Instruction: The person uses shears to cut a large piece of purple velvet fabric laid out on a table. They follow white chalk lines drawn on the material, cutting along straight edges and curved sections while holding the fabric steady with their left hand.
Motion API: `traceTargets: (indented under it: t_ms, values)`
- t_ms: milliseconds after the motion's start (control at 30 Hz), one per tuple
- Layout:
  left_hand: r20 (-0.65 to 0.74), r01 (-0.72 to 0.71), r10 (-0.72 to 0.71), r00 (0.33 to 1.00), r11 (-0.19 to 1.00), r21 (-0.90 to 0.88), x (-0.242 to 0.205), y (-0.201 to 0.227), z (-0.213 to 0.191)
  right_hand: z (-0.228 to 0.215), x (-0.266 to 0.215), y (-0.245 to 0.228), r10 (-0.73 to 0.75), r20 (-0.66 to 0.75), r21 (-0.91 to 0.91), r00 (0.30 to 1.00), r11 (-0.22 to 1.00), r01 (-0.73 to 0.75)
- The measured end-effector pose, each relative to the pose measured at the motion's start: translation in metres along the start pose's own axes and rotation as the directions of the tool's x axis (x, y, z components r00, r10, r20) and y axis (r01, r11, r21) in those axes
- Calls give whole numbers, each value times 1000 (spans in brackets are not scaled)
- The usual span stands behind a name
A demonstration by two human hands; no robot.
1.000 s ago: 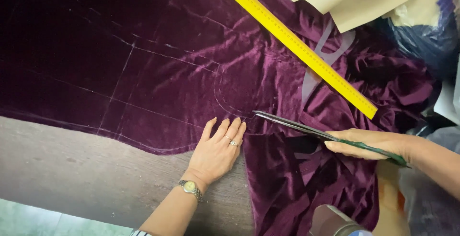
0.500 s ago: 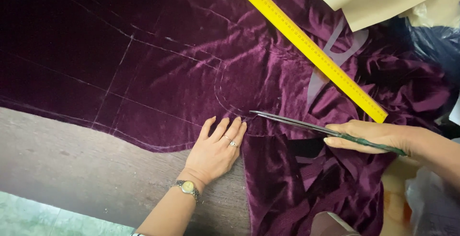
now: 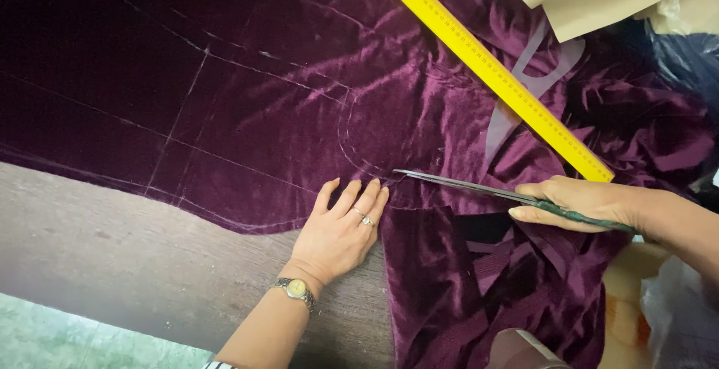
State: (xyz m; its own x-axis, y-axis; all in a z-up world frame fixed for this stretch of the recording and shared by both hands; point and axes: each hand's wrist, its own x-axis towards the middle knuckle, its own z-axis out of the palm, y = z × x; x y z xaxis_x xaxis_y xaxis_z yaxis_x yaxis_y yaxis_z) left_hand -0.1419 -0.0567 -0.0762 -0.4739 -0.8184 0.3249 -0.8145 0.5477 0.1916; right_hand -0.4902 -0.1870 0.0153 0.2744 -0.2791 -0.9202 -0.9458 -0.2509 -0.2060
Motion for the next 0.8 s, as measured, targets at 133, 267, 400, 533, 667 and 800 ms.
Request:
traceTargets:
  t_ms: [133, 267, 400, 533, 667, 800]
  values:
    - [20, -1, 2, 1000, 1000, -14, -1, 0, 0, 0, 1, -1, -5, -45, -29, 999, 1000, 3]
    - [6, -4, 4, 1000, 1000, -5, -1, 0, 1, -3, -1, -10, 97, -68, -153, 993, 982, -107]
    - [-12, 0, 0, 1000, 1000, -14, -1, -1, 0, -6, -2, -14, 90, -71, -188, 993, 977, -102]
    - [5, 0, 0, 1000, 1000, -11, -2, 0, 3, -13, -11, -28, 135, -81, -191, 987, 970, -148]
    - [-21, 0, 0, 1000, 1000, -8, -1, 0, 1, -10, -16, -29, 171, -10, -122, 985, 978, -171]
    - [-18, 1, -2, 1000, 999, -32, -1, -1, 2, -12, -22, -37, 138, 61, -22, 989, 990, -137]
